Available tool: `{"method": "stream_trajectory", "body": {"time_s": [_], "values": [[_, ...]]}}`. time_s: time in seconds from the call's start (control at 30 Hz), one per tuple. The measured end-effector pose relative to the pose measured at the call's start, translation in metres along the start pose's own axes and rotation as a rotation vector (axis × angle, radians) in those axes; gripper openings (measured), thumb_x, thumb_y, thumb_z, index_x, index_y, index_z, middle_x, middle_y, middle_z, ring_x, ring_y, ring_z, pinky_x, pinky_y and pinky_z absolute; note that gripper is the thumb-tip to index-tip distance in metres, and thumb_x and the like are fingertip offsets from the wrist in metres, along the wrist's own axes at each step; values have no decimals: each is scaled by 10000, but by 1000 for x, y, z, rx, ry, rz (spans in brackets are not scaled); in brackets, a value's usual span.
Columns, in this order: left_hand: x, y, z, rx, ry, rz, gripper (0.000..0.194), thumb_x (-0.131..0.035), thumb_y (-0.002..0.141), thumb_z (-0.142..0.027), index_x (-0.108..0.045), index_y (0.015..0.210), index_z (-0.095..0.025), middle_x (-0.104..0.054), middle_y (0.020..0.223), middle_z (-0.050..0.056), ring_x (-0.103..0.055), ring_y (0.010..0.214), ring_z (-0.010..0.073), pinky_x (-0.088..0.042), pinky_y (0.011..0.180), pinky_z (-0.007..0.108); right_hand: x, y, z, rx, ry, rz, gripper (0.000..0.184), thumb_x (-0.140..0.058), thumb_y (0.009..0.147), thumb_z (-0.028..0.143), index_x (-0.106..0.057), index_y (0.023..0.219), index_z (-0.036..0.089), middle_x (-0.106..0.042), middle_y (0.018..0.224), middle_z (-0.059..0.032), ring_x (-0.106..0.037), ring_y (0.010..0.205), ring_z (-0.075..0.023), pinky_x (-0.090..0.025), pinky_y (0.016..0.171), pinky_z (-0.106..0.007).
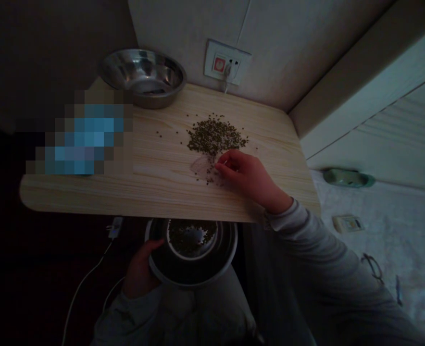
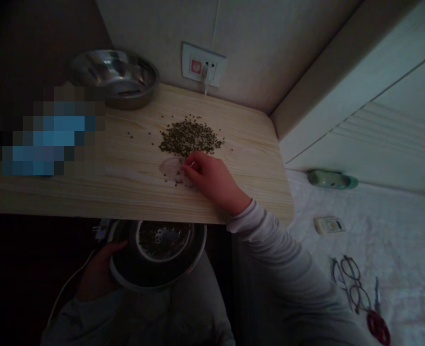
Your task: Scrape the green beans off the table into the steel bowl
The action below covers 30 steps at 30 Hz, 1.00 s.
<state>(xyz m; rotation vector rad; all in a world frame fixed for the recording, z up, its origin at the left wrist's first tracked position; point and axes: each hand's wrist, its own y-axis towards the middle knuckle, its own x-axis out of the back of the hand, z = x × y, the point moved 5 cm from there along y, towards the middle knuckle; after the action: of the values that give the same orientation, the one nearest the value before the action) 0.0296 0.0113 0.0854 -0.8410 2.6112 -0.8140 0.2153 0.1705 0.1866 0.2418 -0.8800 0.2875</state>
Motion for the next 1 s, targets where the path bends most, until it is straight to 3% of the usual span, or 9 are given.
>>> {"method": "stream_trajectory", "body": {"time_s": [0.13,0.2,0.3,0.5,0.6,0.77,0.83,0.9,1.0], "values": [[2,5,9,251,-58,-116,98,-596,369,-111,-594,386,-207,-598,432,-35,-523,454,114,-420,489,221,-2,-9,8,31,-6,56,185,-456,773,325,-541,785,161,-547,608,19,-455,528,-69,-310,503,-194],[0,3,12,370,-108,-120,84,-596,383,-110,-584,370,-193,-583,398,-25,-511,407,109,-413,425,207,-3,-13,11,37,-19,81,184,-455,776,321,-544,800,162,-550,619,18,-457,534,-67,-310,505,-191],[-6,2,4,282,-147,-19,135,-574,382,-76,-623,434,-190,-619,449,-34,-550,458,95,-435,470,153,-5,-19,16,52,-25,107,183,-453,781,314,-543,829,162,-550,623,19,-460,543,-67,-316,521,-191],[-6,-6,-6,229,-120,-13,165,-541,475,-73,-614,430,-215,-618,450,-51,-554,459,93,-455,508,164,-4,-24,20,62,-4,105,193,-441,791,316,-540,853,162,-557,634,13,-472,565,-75,-329,545,-198],[-3,-8,-11,150,-87,-8,180,-552,438,-80,-624,446,-245,-623,466,-78,-564,497,90,-443,528,147,1,-25,21,51,22,75,193,-446,788,325,-535,839,161,-558,638,12,-479,565,-74,-328,529,-194],[1,-5,-9,69,-20,25,320,-602,315,23,-648,495,-238,-637,521,-97,-558,523,82,-435,555,129,0,-31,19,37,41,136,201,-444,792,330,-537,847,161,-558,639,10,-482,562,-72,-323,514,-192],[1,-1,-6,87,-50,28,239,-625,346,-37,-642,478,-235,-638,520,-74,-569,531,109,-457,583,174,-3,-33,18,37,38,148,203,-441,794,330,-536,842,157,-559,647,5,-482,571,-76,-324,521,-196],[-1,2,-1,212,-121,16,119,-604,407,-112,-632,447,-220,-630,492,-34,-568,495,132,-475,552,220,-6,-35,17,42,30,154,194,-442,794,325,-534,834,160,-556,642,8,-473,567,-76,-326,530,-199],[-1,1,1,354,-153,-53,112,-572,421,-88,-609,395,-190,-605,435,-9,-550,432,135,-482,483,223,-12,-38,20,55,31,172,187,-439,796,325,-534,833,167,-560,633,13,-469,559,-75,-332,539,-199]]}}
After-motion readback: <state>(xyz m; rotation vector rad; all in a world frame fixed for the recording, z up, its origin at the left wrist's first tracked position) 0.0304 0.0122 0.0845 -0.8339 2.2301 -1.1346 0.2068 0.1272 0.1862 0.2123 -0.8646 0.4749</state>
